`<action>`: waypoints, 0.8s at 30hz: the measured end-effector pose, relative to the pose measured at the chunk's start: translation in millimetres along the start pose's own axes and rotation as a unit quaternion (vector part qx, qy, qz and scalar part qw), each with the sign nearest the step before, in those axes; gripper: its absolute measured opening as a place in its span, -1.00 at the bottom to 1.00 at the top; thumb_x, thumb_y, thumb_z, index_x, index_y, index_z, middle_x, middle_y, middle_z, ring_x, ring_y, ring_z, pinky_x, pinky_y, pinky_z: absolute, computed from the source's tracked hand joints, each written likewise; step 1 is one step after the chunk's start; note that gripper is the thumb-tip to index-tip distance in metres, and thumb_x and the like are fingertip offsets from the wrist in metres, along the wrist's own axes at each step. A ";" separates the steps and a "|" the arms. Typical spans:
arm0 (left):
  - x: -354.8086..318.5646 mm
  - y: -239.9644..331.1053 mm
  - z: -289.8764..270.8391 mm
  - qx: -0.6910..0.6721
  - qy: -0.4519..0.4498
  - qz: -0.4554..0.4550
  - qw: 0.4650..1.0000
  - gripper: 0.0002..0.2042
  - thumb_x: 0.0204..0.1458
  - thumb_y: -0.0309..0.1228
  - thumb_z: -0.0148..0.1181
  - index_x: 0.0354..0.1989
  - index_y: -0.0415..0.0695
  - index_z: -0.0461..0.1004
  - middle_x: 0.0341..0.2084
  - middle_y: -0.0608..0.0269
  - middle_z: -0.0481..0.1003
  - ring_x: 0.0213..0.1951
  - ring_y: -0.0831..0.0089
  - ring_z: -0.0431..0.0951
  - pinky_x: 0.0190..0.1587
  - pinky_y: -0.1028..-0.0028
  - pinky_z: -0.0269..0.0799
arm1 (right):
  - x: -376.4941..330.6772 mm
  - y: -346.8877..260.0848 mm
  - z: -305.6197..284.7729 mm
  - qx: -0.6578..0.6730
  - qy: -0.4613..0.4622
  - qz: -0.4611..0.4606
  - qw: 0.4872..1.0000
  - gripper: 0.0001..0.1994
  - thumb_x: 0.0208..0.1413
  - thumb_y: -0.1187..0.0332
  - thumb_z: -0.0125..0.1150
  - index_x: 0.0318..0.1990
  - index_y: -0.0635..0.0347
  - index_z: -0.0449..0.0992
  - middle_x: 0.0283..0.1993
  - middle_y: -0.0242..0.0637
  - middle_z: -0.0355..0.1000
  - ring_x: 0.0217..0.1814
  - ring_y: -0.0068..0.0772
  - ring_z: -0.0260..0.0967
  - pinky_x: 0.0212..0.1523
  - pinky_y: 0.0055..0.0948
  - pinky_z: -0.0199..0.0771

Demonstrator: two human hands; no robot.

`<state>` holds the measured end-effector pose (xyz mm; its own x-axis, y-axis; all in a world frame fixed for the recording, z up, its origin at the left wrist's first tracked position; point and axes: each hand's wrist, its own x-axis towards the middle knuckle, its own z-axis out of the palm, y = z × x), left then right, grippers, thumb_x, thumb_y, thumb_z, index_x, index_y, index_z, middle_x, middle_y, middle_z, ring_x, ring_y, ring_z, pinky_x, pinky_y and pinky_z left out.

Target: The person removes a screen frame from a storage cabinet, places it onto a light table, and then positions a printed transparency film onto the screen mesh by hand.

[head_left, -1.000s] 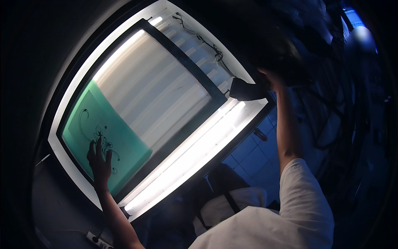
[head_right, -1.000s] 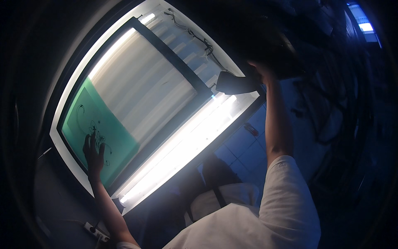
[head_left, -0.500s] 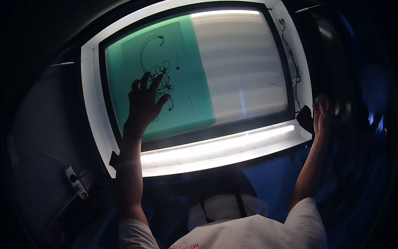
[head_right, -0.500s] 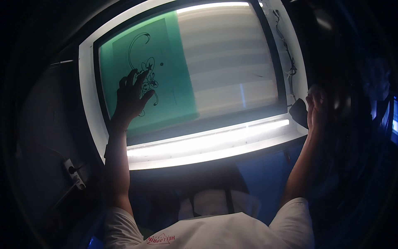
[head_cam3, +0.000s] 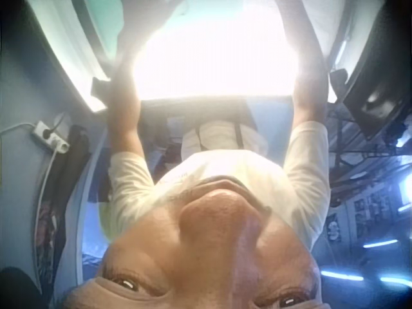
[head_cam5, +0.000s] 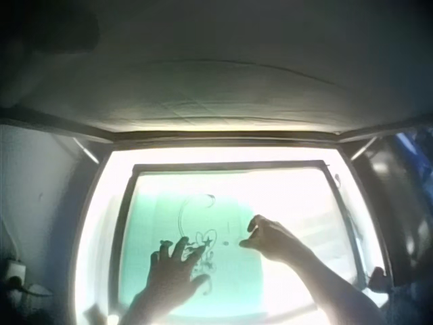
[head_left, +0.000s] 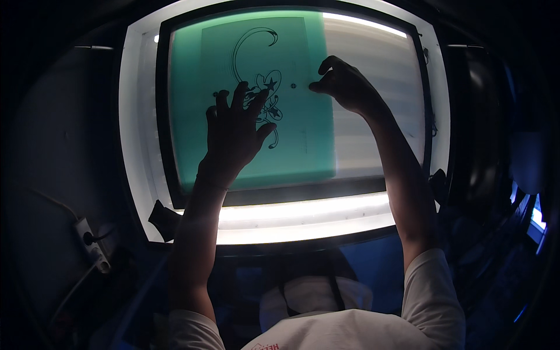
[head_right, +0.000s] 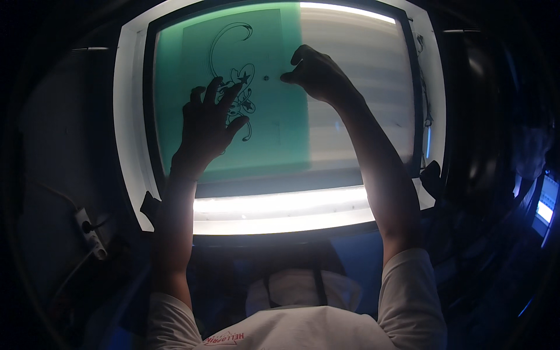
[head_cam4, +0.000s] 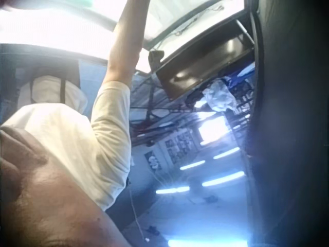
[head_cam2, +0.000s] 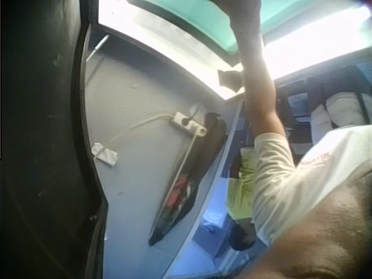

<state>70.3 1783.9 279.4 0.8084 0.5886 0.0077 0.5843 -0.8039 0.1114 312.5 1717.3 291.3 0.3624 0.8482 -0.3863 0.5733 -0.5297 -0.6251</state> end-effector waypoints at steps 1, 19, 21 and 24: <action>-0.5 0.2 -0.8 0.004 -0.007 -0.001 1.000 -0.37 -0.02 0.00 0.21 0.25 0.17 0.22 0.18 0.05 0.18 0.13 -0.04 0.21 0.03 0.04 0.29 | 1.6 -1.1 1.3 -0.012 0.006 0.002 1.000 -0.56 -0.04 0.16 0.33 -0.12 0.31 0.40 -0.24 -0.10 0.50 -0.13 -0.18 0.47 -0.08 -0.26 0.42; -1.1 0.7 0.2 0.025 -0.012 -0.007 1.000 -0.38 0.00 -0.01 0.19 0.27 0.19 0.19 0.20 0.07 0.15 0.15 -0.03 0.19 0.06 0.04 0.27 | -14.1 -5.1 6.8 -0.187 0.116 -0.005 0.975 -0.46 -0.21 -0.03 0.43 -0.26 0.22 0.39 -0.44 -0.22 0.47 -0.21 -0.17 0.47 -0.17 -0.21 0.44; -0.7 0.9 -0.4 0.024 -0.014 -0.009 1.000 -0.37 0.00 -0.01 0.20 0.27 0.19 0.19 0.20 0.08 0.15 0.15 -0.02 0.19 0.05 0.04 0.28 | -17.5 9.0 7.3 -0.202 0.134 -0.036 0.969 -0.41 -0.27 -0.06 0.45 -0.26 0.22 0.38 -0.45 -0.24 0.44 -0.20 -0.19 0.44 -0.17 -0.22 0.42; -0.7 1.3 -0.9 0.024 -0.020 -0.011 0.999 -0.37 -0.01 -0.01 0.20 0.27 0.19 0.19 0.19 0.08 0.16 0.14 -0.01 0.19 0.04 0.05 0.28 | -15.9 19.0 8.2 -0.184 0.157 -0.063 0.968 -0.38 -0.33 -0.08 0.47 -0.26 0.21 0.37 -0.45 -0.27 0.41 -0.18 -0.20 0.39 -0.18 -0.24 0.39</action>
<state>70.4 1782.5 280.4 0.7972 0.6029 -0.0334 0.6037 -0.7947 0.0638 311.5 1693.8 280.0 0.4460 0.8929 -0.0610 0.8294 -0.4379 -0.3469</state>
